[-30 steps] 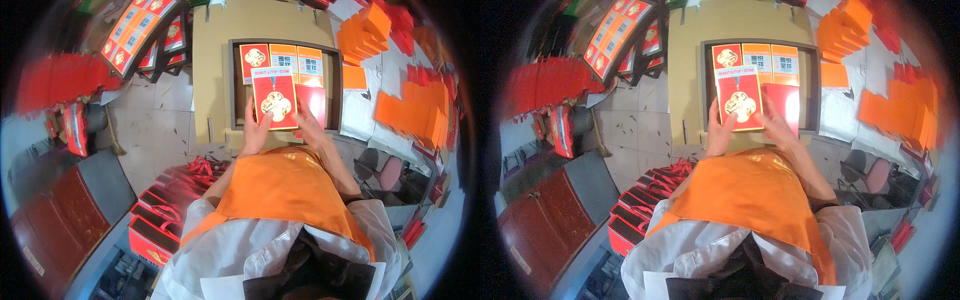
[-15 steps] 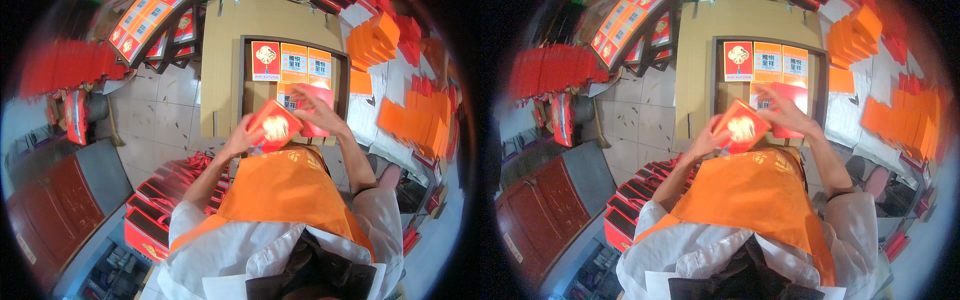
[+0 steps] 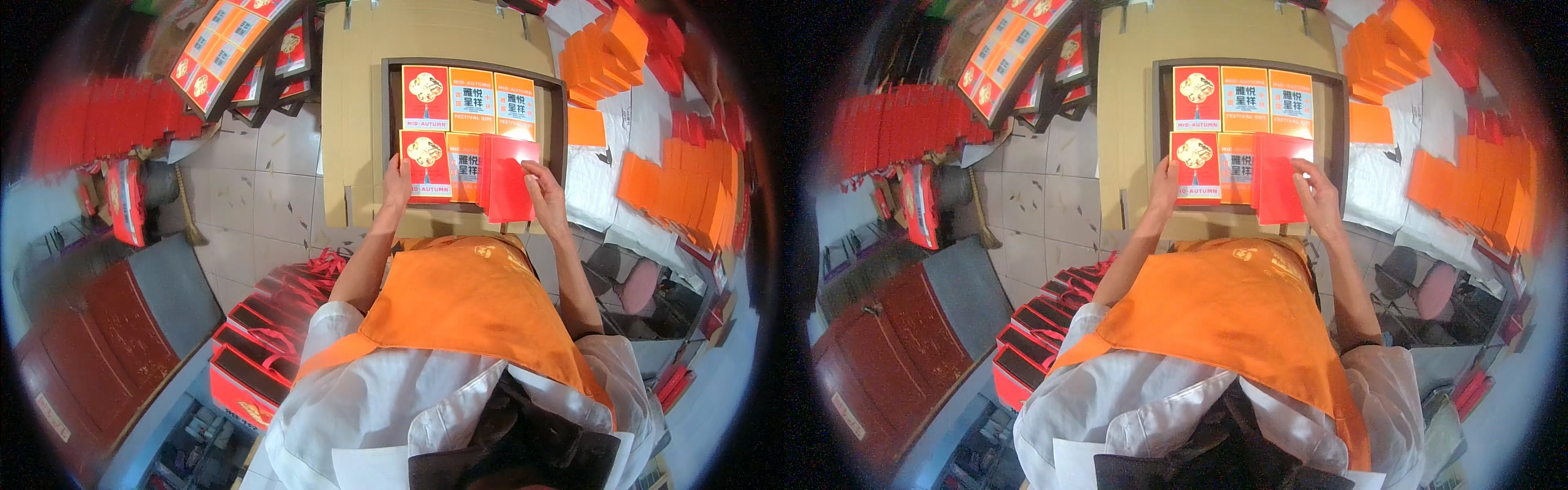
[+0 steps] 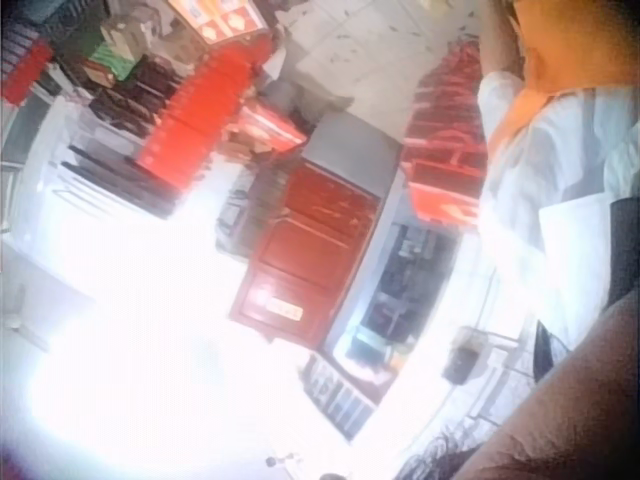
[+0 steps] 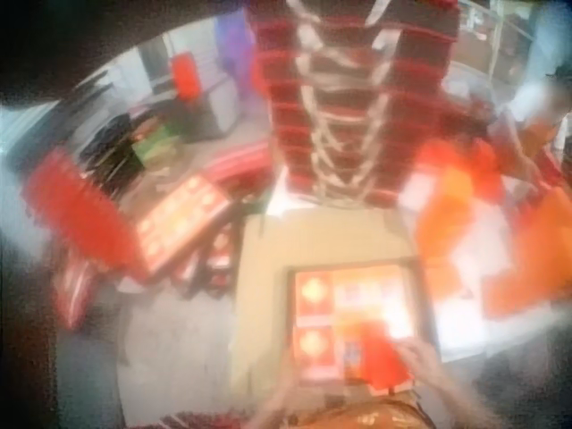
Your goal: The person assembles gift boxes by placing small orange and red packets into a cardboard tray. They arrange the packets in a grid pattern, then cover the tray with a cardboard lid and secure it with a black strap. The process is repeated for multiple boxes in a warehouse setting.
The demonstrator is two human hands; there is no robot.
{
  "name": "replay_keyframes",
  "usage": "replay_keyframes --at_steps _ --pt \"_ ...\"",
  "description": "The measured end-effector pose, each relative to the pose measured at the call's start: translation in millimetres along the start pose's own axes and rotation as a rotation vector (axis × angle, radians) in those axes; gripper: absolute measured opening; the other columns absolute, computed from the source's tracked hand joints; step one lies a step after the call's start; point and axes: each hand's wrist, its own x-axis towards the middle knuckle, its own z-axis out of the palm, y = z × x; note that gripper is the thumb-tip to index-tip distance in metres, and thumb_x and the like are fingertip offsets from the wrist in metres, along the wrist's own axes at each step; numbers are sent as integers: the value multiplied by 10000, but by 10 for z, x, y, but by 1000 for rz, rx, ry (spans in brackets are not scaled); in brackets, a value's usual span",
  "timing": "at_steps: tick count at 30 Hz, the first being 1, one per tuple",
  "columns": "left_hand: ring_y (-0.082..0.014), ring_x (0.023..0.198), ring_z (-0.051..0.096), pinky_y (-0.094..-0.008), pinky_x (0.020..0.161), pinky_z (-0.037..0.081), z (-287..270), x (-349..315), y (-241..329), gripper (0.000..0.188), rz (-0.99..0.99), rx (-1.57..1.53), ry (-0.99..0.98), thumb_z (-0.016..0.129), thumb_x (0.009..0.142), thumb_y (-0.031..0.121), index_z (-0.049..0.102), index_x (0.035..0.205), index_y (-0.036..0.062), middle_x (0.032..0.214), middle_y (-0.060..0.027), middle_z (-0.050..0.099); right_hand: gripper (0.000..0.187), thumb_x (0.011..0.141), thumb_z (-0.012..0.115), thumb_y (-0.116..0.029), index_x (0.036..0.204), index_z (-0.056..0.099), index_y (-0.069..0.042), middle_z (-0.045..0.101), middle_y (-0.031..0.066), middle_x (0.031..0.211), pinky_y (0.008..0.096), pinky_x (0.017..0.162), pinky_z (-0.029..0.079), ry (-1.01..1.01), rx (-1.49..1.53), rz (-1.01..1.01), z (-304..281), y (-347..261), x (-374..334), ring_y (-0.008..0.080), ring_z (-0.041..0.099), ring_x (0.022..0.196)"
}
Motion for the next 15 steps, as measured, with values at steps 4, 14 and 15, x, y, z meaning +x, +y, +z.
replay_keyframes --at_steps 4,14,15 --pt "-290 1092 483 -354 908 383 50 -22 -109 405 206 87 111 447 905 230 436 1228 -14 1202 -204 489 457 843 575 -246 1235 439 -53 385 182 1296 372 965 352 236 -360 -156 36 212 11 300 406 1177" --pt "-245 1280 276 -495 1047 160 105 -508 219 508 986 1120 -215 634 753 294 475 1230 221 1334 -105 364 883 653 691 -451 1364 256 -158 167 178 1409 540 907 323 90 -946 23 570 -43 -190 445 204 1239" --pt "-239 1277 282 -494 1045 169 97 -506 214 511 1004 1159 -185 632 752 299 474 1232 225 1333 -100 368 876 651 692 -421 1365 256 -159 169 176 1409 541 910 317 88 -901 44 584 -59 -168 454 204 1232"
